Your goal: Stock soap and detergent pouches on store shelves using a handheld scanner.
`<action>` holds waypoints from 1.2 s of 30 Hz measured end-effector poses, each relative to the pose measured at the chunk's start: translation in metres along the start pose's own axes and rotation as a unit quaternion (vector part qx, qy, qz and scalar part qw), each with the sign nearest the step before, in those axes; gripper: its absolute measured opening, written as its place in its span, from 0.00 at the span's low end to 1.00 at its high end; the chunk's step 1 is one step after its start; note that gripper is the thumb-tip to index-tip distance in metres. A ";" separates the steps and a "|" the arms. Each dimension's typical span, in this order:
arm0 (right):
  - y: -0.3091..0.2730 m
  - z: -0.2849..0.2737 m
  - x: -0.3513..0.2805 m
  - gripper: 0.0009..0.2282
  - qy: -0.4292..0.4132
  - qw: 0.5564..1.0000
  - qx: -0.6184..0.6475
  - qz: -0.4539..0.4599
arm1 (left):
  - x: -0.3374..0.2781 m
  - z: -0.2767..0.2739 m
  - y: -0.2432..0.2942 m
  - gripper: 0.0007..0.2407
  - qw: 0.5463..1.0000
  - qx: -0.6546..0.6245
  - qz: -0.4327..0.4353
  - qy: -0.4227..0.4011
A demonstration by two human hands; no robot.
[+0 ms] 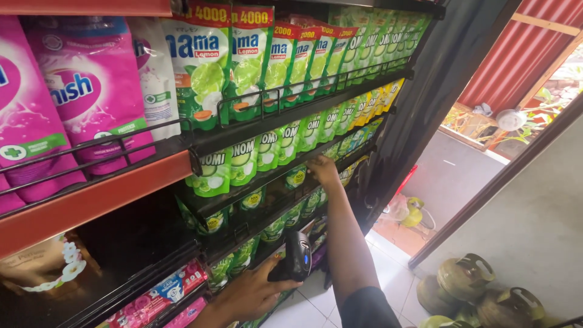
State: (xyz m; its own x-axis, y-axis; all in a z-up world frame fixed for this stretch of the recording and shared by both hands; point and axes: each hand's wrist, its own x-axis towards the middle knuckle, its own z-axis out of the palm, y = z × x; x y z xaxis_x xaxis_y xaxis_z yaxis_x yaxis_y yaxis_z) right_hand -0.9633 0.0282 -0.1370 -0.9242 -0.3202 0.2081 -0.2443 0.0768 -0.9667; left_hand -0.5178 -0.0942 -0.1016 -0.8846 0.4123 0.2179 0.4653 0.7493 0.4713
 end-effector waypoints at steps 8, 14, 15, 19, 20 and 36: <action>-0.018 -0.012 -0.016 0.28 -0.030 0.996 0.053 0.069 | -0.001 0.012 -0.009 0.22 0.999 -0.024 -0.009 0.020; -0.020 -0.027 -0.022 0.22 -0.018 0.995 0.056 0.079 | 0.004 0.008 -0.005 0.23 0.999 -0.024 0.016 0.025; -0.021 -0.030 -0.025 0.21 -0.018 0.993 0.069 0.096 | 0.005 0.008 -0.005 0.23 0.999 -0.032 0.004 0.003; -0.015 -0.039 -0.025 0.18 -0.058 0.992 0.063 0.088 | 0.009 0.004 -0.001 0.23 0.999 -0.028 -0.016 -0.023; -0.007 -0.039 -0.020 0.17 -0.046 0.995 0.053 0.074 | 0.010 0.005 -0.001 0.23 0.999 -0.019 -0.018 -0.037; 0.024 -0.043 0.008 0.09 0.091 0.992 -0.038 -0.083 | 0.000 0.002 0.008 0.23 0.997 -0.056 -0.025 -0.042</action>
State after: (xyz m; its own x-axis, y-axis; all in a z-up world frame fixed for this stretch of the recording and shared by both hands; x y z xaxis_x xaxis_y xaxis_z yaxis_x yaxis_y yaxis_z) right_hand -0.9891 0.0680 -0.1520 -0.9050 -0.1599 0.3942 -0.4132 0.1098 -0.9040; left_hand -0.5138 -0.0872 -0.0996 -0.8990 0.4207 0.1218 0.4095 0.7090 0.5741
